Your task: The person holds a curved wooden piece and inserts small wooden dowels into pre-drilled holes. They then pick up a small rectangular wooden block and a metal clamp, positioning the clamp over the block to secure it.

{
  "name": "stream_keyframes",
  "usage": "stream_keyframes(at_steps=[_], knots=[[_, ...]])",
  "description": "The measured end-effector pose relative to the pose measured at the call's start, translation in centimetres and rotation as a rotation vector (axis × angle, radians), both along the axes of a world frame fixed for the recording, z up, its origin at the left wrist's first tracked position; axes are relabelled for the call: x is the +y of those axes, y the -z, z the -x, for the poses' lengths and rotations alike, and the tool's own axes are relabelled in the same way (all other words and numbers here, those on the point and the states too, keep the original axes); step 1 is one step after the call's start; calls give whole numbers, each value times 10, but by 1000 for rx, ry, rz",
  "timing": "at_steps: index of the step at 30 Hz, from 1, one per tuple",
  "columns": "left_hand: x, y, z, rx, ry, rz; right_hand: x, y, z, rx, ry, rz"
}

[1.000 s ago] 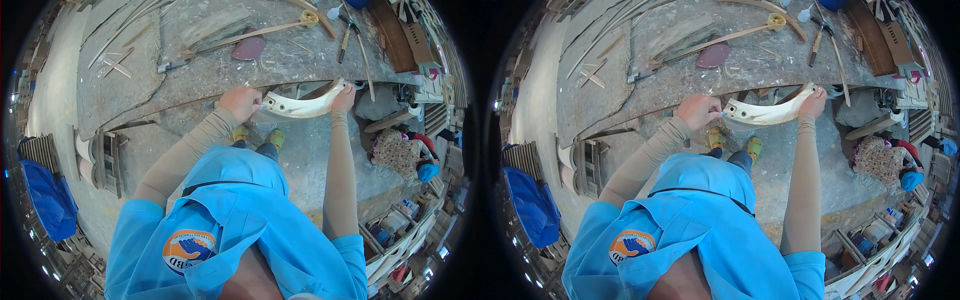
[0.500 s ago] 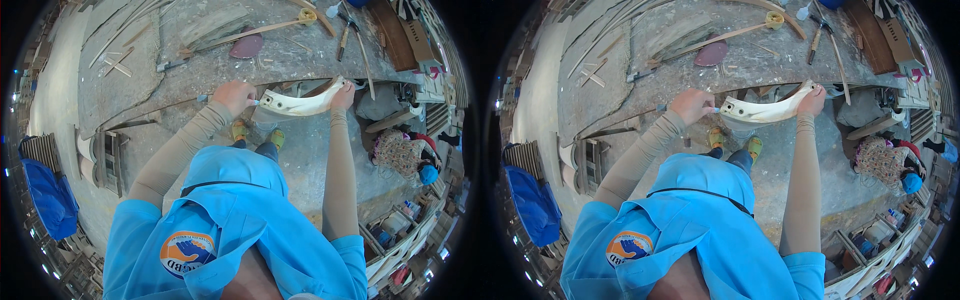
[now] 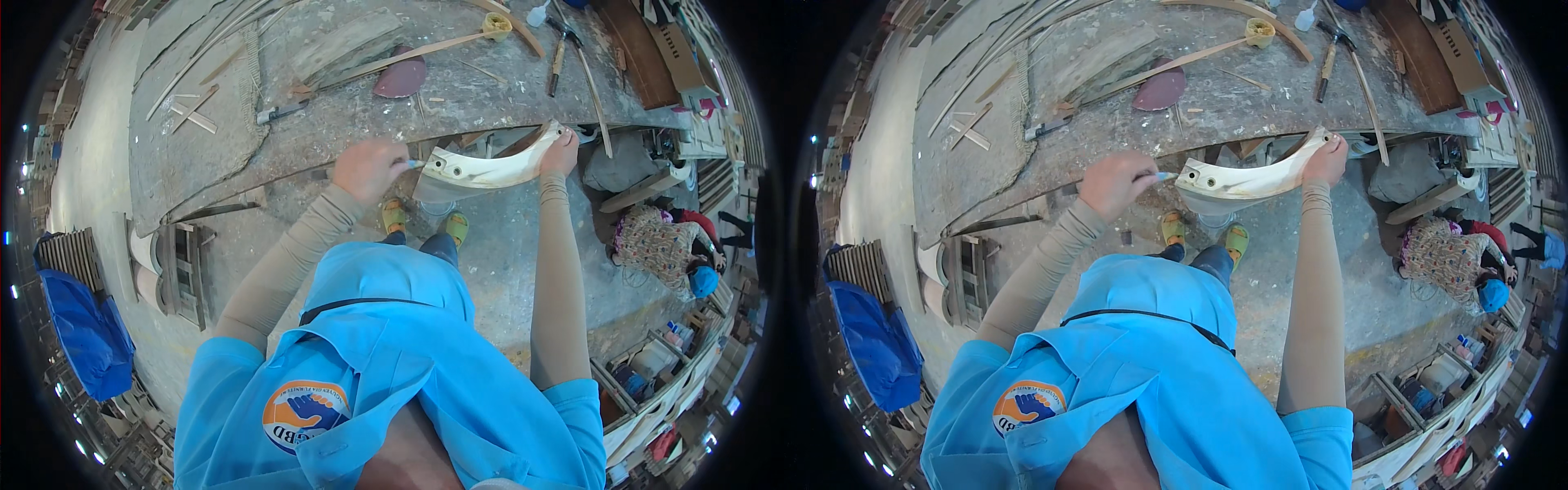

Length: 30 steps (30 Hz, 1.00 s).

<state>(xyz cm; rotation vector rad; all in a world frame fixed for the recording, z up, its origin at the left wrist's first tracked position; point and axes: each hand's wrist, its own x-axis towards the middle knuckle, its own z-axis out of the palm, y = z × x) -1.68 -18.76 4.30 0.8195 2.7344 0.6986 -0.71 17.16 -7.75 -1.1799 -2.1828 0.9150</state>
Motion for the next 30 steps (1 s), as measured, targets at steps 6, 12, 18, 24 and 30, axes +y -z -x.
stream_keyframes(at_steps=[6, 12, 18, 24, 30], knots=[[-6, 19, 0, 93, -4, 6, -1, -4, -1, -12, -1, -1], [-5, 17, -2, 167, 59, -145, 1, 1, -3, 7, -8, -22], [18, 29, -15, 195, 117, -97, -1, -4, 1, -1, -12, -3], [0, 28, -11, 244, -18, -34, 1, -2, -1, 15, -2, -18], [11, 16, -28, 242, 2, -83, 0, 0, -1, 13, -18, -24]])
